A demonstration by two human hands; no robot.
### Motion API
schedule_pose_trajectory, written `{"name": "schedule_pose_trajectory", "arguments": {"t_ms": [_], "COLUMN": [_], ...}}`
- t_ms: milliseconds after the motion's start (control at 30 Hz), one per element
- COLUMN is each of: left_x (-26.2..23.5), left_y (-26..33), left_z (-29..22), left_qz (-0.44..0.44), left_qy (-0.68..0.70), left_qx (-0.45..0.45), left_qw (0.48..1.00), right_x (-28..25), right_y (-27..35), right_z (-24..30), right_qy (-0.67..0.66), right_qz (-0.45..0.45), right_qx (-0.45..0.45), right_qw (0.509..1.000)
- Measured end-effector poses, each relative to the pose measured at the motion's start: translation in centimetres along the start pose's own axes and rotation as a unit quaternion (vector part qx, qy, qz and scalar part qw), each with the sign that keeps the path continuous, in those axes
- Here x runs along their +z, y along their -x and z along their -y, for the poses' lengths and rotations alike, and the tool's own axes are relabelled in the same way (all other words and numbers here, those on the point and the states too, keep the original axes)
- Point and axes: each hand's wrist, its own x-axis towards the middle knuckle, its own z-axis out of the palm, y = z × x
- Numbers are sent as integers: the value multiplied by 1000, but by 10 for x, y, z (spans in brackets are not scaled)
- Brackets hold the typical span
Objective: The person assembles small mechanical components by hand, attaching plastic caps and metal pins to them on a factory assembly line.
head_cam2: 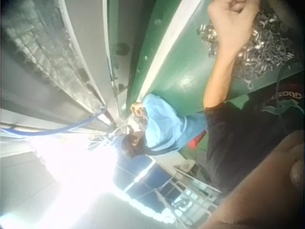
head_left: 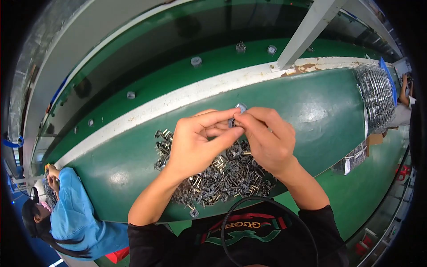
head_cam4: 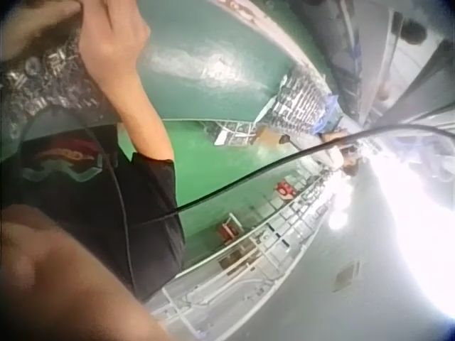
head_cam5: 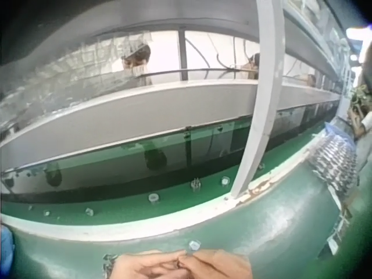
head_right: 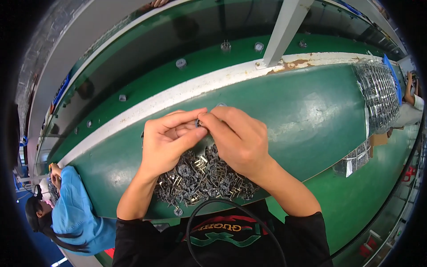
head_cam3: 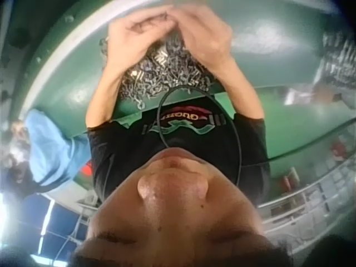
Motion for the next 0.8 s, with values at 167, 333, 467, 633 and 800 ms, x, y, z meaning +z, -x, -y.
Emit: {"name": "schedule_pose_trajectory", "arguments": {"t_ms": [167,333,467,633,800], "left_x": [-13,-32,-38,-29,19], "left_y": [-61,-147,-192,-201,-234], "left_z": [20,26,52,45,22], "left_qz": [-3,-105,-83,-68,-86], "left_qy": [-80,-366,-457,-563,-477], "left_qx": [-11,84,82,91,144], "left_qw": [997,921,882,819,863], "right_x": [-36,-109,-131,-129,-135], "right_y": [5,23,43,79,87], "right_z": [-10,-13,-6,-13,-27], "right_qy": [-42,-24,7,-3,-54], "right_qz": [121,349,436,408,371], "right_qx": [134,153,178,167,195], "right_qw": [983,924,882,897,906]}}
